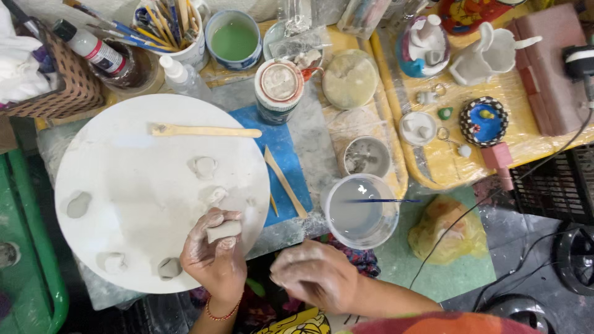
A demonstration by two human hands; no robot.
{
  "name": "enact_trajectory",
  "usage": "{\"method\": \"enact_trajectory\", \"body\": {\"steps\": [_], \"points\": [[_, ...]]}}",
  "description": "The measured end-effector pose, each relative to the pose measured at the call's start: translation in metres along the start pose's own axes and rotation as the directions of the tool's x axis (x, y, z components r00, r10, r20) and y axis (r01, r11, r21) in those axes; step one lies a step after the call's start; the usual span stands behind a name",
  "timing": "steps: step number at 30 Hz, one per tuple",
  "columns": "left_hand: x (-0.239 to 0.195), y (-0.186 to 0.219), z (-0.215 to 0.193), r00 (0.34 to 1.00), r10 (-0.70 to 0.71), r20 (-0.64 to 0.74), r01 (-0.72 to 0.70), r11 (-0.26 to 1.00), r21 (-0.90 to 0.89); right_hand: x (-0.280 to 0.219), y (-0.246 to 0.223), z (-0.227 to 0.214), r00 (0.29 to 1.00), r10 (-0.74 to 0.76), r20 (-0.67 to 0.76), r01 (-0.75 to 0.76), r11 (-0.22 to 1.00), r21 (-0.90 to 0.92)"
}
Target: The person forms a small clay object by hand and uses a thin brush to apply liquid to the joins.
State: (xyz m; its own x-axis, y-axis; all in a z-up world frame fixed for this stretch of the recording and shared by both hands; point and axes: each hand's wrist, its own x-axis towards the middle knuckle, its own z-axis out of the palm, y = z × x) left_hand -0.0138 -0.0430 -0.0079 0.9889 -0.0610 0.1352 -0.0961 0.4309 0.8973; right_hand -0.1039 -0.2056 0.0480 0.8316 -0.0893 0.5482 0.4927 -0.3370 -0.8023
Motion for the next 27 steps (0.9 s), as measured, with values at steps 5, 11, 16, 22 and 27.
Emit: {"method": "enact_trajectory", "body": {"steps": [5, 11, 16, 22, 27], "points": [[0.003, -0.004, -0.009, 0.998, 0.057, 0.007, -0.058, 0.992, 0.109, 0.012, 0.029, 0.035, 0.981, 0.175, -0.085, -0.185, 0.976, -0.117], [0.009, 0.003, -0.009, 0.999, -0.005, 0.053, 0.007, 0.999, -0.036, 0.008, 0.051, 0.053, 0.918, 0.354, -0.18, -0.372, 0.925, -0.078], [0.013, 0.011, -0.011, 0.995, -0.037, 0.095, 0.042, 0.998, -0.055, 0.014, 0.055, 0.062, 0.876, 0.438, -0.202, -0.453, 0.891, -0.034], [0.017, 0.015, -0.014, 0.991, -0.053, 0.127, 0.061, 0.996, -0.065, 0.031, 0.052, 0.062, 0.881, 0.44, -0.175, -0.465, 0.873, -0.145], [0.017, 0.015, -0.015, 0.988, -0.046, 0.146, 0.059, 0.995, -0.085, 0.038, 0.047, 0.063, 0.897, 0.409, -0.169, -0.44, 0.869, -0.226]]}}
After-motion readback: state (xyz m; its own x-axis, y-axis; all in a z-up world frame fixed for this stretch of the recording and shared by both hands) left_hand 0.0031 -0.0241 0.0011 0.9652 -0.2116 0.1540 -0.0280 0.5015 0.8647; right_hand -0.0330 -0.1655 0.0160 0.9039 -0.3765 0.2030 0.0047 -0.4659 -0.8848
